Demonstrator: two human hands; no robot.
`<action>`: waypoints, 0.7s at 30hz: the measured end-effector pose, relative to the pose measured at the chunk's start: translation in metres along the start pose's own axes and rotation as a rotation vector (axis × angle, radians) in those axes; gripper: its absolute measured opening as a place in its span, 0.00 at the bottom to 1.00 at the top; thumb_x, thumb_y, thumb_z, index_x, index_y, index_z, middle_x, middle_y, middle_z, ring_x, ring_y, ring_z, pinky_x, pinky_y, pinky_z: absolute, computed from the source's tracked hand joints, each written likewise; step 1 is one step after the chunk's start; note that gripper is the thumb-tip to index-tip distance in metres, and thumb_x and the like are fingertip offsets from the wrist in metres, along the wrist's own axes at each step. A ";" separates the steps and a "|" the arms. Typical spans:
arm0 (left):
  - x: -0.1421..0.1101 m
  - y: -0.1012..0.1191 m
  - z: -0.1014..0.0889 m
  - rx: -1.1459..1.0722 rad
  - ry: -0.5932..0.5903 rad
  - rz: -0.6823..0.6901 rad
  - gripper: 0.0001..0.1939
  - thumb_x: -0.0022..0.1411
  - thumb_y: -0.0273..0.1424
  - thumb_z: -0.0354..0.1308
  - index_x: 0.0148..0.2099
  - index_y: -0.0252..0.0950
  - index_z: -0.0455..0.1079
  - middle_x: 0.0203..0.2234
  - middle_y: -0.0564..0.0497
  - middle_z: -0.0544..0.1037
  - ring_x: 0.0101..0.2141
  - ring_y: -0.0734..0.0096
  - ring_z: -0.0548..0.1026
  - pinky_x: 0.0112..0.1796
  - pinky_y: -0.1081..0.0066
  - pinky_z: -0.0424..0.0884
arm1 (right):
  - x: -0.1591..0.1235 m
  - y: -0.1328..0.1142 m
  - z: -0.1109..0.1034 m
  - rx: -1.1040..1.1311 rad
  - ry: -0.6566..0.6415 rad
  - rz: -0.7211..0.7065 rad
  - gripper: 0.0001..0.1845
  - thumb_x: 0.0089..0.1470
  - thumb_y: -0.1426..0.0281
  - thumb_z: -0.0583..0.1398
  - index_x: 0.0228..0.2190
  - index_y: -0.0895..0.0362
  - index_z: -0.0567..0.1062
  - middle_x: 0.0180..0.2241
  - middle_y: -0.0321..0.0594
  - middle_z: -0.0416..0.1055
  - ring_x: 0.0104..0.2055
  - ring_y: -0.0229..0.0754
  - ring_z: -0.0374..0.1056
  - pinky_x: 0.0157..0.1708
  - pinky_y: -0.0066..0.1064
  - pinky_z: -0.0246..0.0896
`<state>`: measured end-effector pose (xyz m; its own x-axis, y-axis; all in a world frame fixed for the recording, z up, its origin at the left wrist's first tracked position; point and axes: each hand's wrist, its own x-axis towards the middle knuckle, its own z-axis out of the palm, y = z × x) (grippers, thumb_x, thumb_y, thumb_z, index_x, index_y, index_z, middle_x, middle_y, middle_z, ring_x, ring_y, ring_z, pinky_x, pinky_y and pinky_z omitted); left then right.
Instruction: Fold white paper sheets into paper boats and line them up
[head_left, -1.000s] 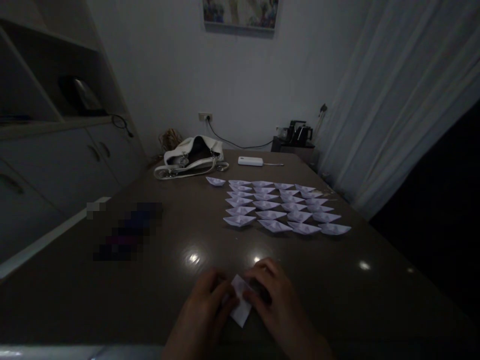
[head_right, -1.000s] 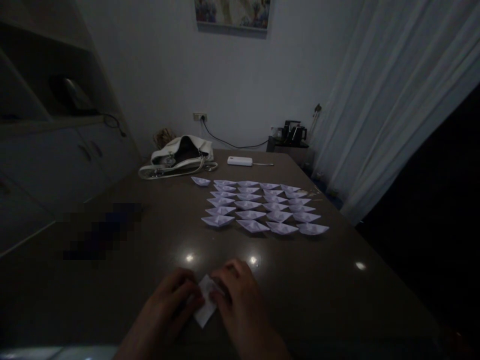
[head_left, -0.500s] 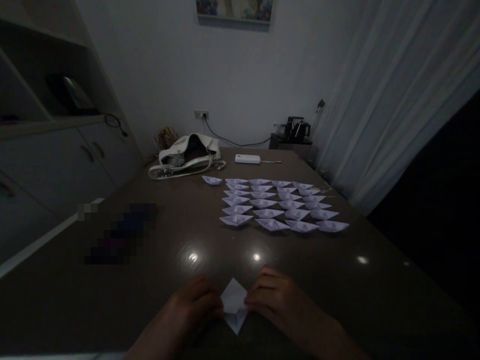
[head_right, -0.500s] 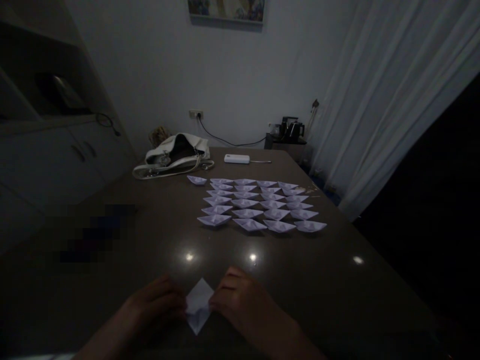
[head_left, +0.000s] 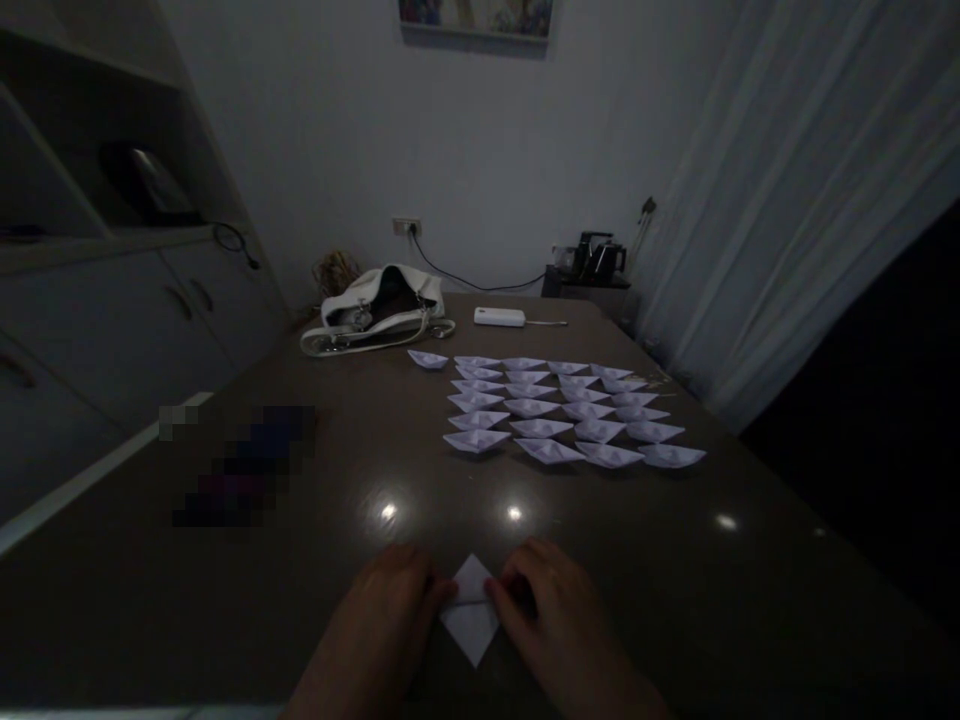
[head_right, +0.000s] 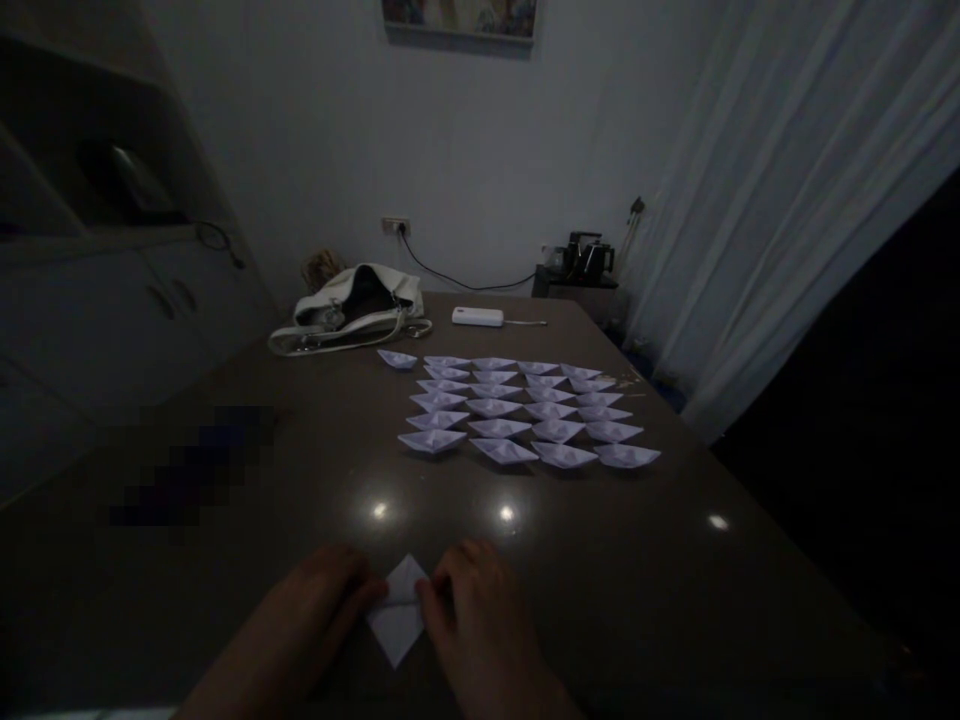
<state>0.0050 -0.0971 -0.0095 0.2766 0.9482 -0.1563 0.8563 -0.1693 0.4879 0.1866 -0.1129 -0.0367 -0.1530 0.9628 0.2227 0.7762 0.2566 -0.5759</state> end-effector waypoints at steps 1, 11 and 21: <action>0.000 0.001 -0.002 0.021 -0.020 -0.019 0.13 0.65 0.31 0.48 0.35 0.33 0.72 0.34 0.43 0.76 0.36 0.58 0.74 0.39 0.61 0.67 | 0.000 0.000 0.000 -0.010 0.000 0.005 0.06 0.51 0.76 0.62 0.25 0.57 0.70 0.28 0.37 0.70 0.31 0.42 0.68 0.30 0.31 0.58; 0.000 0.005 -0.001 0.211 -0.037 -0.010 0.12 0.66 0.28 0.49 0.36 0.31 0.73 0.34 0.41 0.77 0.37 0.54 0.75 0.38 0.59 0.67 | 0.000 -0.004 -0.002 -0.100 -0.056 0.029 0.06 0.54 0.78 0.61 0.27 0.57 0.70 0.28 0.38 0.72 0.30 0.44 0.70 0.29 0.32 0.59; -0.003 -0.002 -0.001 0.299 0.141 0.206 0.03 0.62 0.26 0.56 0.36 0.36 0.72 0.32 0.48 0.77 0.36 0.55 0.75 0.36 0.57 0.67 | -0.002 -0.006 -0.006 -0.020 -0.051 -0.005 0.11 0.53 0.82 0.58 0.31 0.54 0.74 0.33 0.38 0.72 0.33 0.43 0.70 0.32 0.32 0.63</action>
<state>0.0020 -0.0993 -0.0093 0.4110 0.9103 0.0491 0.8841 -0.4112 0.2221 0.1859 -0.1170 -0.0286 -0.1872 0.9647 0.1851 0.7875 0.2600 -0.5587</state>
